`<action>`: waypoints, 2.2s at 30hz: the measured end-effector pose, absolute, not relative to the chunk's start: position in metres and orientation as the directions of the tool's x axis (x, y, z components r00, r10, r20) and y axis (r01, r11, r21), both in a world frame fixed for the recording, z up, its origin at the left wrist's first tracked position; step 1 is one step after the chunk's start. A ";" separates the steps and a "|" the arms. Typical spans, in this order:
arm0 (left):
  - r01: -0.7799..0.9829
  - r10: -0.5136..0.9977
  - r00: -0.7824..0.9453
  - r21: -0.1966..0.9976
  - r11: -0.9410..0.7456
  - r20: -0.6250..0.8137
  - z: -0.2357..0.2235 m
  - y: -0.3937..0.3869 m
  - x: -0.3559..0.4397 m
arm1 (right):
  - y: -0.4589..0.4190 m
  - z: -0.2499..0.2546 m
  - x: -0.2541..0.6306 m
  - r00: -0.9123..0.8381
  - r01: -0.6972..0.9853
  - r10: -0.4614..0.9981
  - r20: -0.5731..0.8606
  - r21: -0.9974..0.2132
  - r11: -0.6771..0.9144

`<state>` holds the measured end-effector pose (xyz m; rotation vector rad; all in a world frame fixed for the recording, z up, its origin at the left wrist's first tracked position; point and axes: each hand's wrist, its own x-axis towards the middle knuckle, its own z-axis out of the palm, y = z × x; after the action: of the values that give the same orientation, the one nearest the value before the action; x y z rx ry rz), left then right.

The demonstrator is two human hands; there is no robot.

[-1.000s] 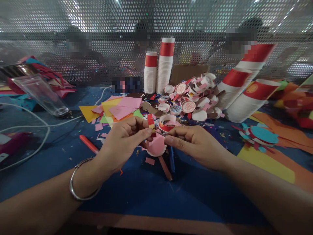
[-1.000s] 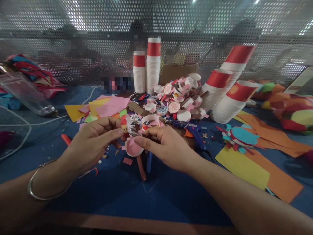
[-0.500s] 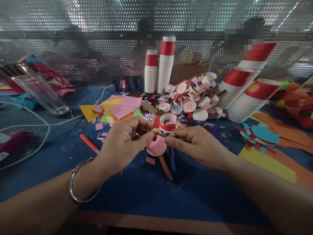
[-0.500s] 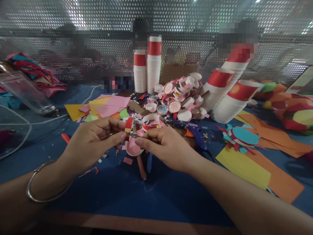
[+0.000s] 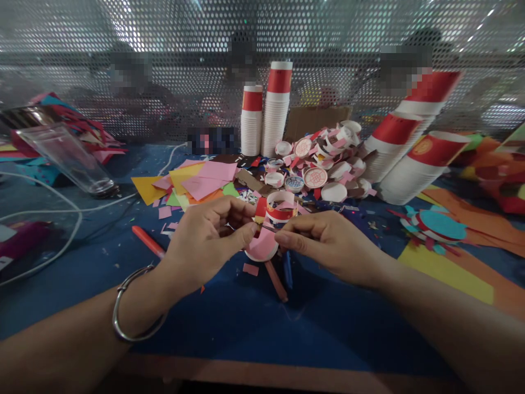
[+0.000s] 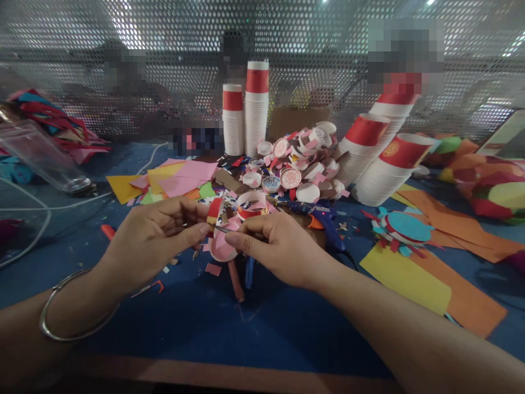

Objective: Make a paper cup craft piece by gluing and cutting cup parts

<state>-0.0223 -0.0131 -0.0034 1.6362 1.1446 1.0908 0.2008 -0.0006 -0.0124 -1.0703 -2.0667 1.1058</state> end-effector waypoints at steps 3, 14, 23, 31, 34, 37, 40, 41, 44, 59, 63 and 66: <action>0.162 0.964 0.217 0.968 -0.191 0.154 -0.005 -0.011 -0.023 | -0.001 -0.013 0.201 -0.523 0.389 0.846 0.105 -0.853 0.347; -0.007 0.964 0.259 0.999 -0.054 0.054 -0.011 -0.008 -0.027 | -0.002 -0.012 0.202 -0.528 0.377 0.841 0.119 -0.855 0.357; -0.141 0.956 0.283 0.983 0.116 -0.072 -0.007 -0.006 -0.025 | 0.000 -0.014 0.203 -0.528 0.390 0.842 0.110 -0.849 0.356; -0.210 0.954 0.293 0.968 0.136 -0.071 -0.009 -0.008 -0.022 | -0.001 -0.011 0.202 -0.533 0.352 0.836 0.131 -0.864 0.360; -0.226 0.958 0.282 0.966 0.124 -0.057 -0.011 -0.009 -0.021 | -0.002 -0.012 0.202 -0.537 0.347 0.836 0.113 -0.874 0.341; -0.226 0.966 0.253 0.967 0.117 -0.058 -0.011 -0.010 -0.019 | -0.002 -0.013 0.201 -0.535 0.324 0.838 0.108 -0.890 0.322; -0.213 0.974 0.226 0.974 0.074 -0.024 -0.011 -0.011 -0.018 | -0.002 -0.015 0.201 -0.522 0.304 0.846 0.112 -0.902 0.307; -0.211 0.976 0.220 0.976 0.054 -0.006 -0.011 -0.011 -0.017 | -0.002 -0.015 0.201 -0.517 0.300 0.849 0.110 -0.905 0.301; -0.223 0.975 0.219 0.974 0.030 0.020 -0.010 -0.012 -0.017 | -0.002 -0.016 0.201 -0.510 0.279 0.853 0.108 -0.917 0.284; -0.304 0.958 0.285 0.944 0.131 -0.042 -0.015 -0.011 -0.016 | -0.004 -0.012 0.199 -0.537 0.200 0.829 0.159 -0.930 0.308; -0.322 0.951 0.306 0.937 0.136 -0.033 -0.016 -0.010 -0.017 | -0.005 -0.012 0.198 -0.543 0.204 0.820 0.180 -0.919 0.336; -0.308 0.943 0.328 0.938 0.160 -0.053 -0.016 -0.009 -0.016 | -0.005 -0.011 0.198 -0.542 0.215 0.824 0.165 -0.921 0.326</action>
<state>-0.0162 -0.0090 -0.0155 1.0210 0.7861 1.0399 0.1978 -0.0055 -0.0110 -0.9126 -1.9509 1.2157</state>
